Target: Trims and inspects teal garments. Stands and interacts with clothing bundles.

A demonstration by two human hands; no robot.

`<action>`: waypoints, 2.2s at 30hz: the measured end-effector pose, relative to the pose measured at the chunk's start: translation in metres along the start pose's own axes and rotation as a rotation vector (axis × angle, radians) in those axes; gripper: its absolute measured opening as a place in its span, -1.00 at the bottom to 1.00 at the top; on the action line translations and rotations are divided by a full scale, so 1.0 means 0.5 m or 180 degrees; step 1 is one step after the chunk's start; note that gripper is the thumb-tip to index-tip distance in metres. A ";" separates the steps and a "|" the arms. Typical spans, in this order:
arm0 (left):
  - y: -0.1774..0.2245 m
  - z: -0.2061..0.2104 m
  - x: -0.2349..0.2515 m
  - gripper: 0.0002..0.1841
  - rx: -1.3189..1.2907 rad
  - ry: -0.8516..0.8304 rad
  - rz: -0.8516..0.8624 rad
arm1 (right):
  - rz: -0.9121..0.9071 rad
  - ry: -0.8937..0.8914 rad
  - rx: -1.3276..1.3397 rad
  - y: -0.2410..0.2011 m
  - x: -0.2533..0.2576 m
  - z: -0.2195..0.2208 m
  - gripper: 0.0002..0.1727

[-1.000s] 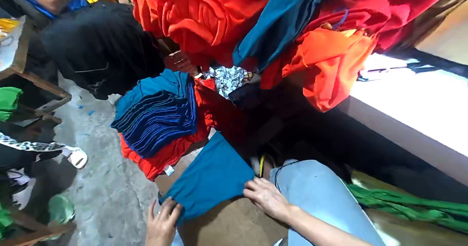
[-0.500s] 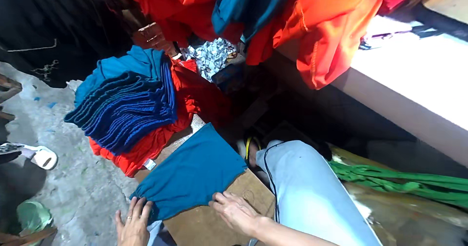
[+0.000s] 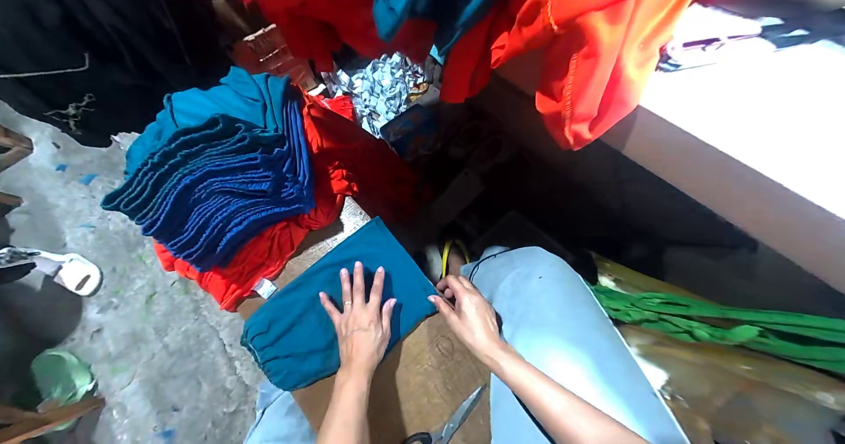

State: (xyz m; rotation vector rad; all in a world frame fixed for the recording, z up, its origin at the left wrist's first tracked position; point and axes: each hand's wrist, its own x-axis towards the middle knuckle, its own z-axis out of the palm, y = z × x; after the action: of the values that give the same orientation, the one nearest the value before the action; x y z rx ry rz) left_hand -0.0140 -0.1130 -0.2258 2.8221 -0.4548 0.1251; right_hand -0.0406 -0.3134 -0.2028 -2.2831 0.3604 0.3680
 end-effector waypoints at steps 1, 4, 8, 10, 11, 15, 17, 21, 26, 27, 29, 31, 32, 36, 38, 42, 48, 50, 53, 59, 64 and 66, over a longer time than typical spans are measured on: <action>-0.007 0.011 0.007 -0.42 0.0087 -0.0100 -0.0051 | -0.0071 0.0067 0.0024 0.005 0.000 0.005 -0.70; -0.027 0.032 0.007 -0.36 0.0294 -0.0316 -0.0140 | -0.0208 0.0198 0.0420 0.036 -0.005 0.011 -0.77; -0.033 0.036 0.006 -0.34 0.0320 -0.0286 -0.0138 | -0.0229 0.0180 0.0769 0.053 -0.003 0.006 -0.81; -0.030 0.032 0.007 -0.33 0.0280 -0.0325 -0.0143 | -0.0314 0.0239 0.0739 0.051 -0.004 0.002 -0.83; -0.027 0.027 0.007 -0.32 0.0240 -0.0350 -0.0157 | -0.0353 0.0288 0.0677 0.050 -0.005 0.004 -0.82; 0.012 0.004 0.024 -0.32 0.0066 -0.0232 -0.0072 | -0.0036 0.0096 0.0507 0.040 -0.008 0.007 -0.67; 0.024 0.007 0.043 -0.33 0.0060 -0.0193 -0.0010 | 0.0242 -0.0146 0.0713 0.038 -0.002 -0.001 -0.66; 0.007 0.047 0.049 -0.33 0.0264 -0.0276 -0.0181 | 0.0452 -0.0532 0.0925 0.050 0.001 -0.023 -0.69; 0.036 0.041 0.047 -0.33 0.0113 -0.0405 -0.0233 | -0.0429 0.0089 -0.0049 0.046 -0.029 -0.028 -0.56; 0.044 0.039 0.048 -0.35 0.0023 -0.0402 -0.0218 | -0.0956 0.0322 -0.0293 0.043 -0.022 -0.022 -0.53; 0.049 0.032 0.043 -0.40 -0.0222 -0.0390 -0.0180 | -0.1886 0.0453 -0.0647 0.016 0.008 -0.007 -0.45; 0.039 0.012 0.030 -0.43 -0.0409 -0.0131 -0.0191 | -0.2453 0.0319 -0.0825 -0.028 0.053 0.005 -0.38; 0.023 -0.003 0.021 -0.45 -0.0410 0.0193 -0.0269 | -0.2571 0.0266 -0.0900 -0.048 0.082 0.012 -0.34; -0.127 -0.085 -0.054 -0.48 -0.0583 0.0892 -0.1832 | -0.2265 0.0094 -0.1283 -0.054 0.186 0.046 -0.21; -0.212 -0.118 -0.093 -0.42 -0.1387 0.0939 -0.3071 | -0.2022 -0.0017 -0.1245 -0.017 0.199 0.056 -0.16; -0.280 -0.108 -0.130 -0.55 -0.3047 0.1088 -0.4208 | -0.1794 -0.0158 -0.0844 0.021 0.159 0.046 -0.14; -0.238 -0.106 -0.142 -0.42 -0.2526 0.1447 -0.3578 | -0.1758 -0.0284 -0.0882 0.027 0.115 0.023 -0.18; -0.243 -0.102 -0.149 -0.43 -0.2563 0.1489 -0.3287 | -0.1729 -0.0296 -0.0893 0.028 0.108 0.020 -0.18; -0.266 -0.108 -0.156 -0.59 -0.2835 0.1376 -0.3176 | -0.1663 -0.0371 -0.0760 0.027 0.103 0.015 -0.11; -0.300 -0.123 -0.138 -0.75 -0.2844 0.1122 -0.3121 | -0.0635 -0.0677 0.0344 -0.009 0.120 0.013 -0.09; -0.308 -0.111 -0.151 -0.84 -0.3399 0.1693 -0.2795 | 0.0072 -0.0414 0.0543 -0.041 0.121 0.026 -0.32; -0.311 -0.116 -0.152 -0.85 -0.3506 0.1578 -0.2915 | 0.0107 -0.0385 0.0530 -0.044 0.117 0.025 -0.33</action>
State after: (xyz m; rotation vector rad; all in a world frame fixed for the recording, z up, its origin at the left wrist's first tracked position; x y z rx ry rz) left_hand -0.0386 0.0680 -0.2204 1.5839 0.6860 0.2607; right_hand 0.0195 -0.2977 -0.2182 -2.0840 0.3546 0.4732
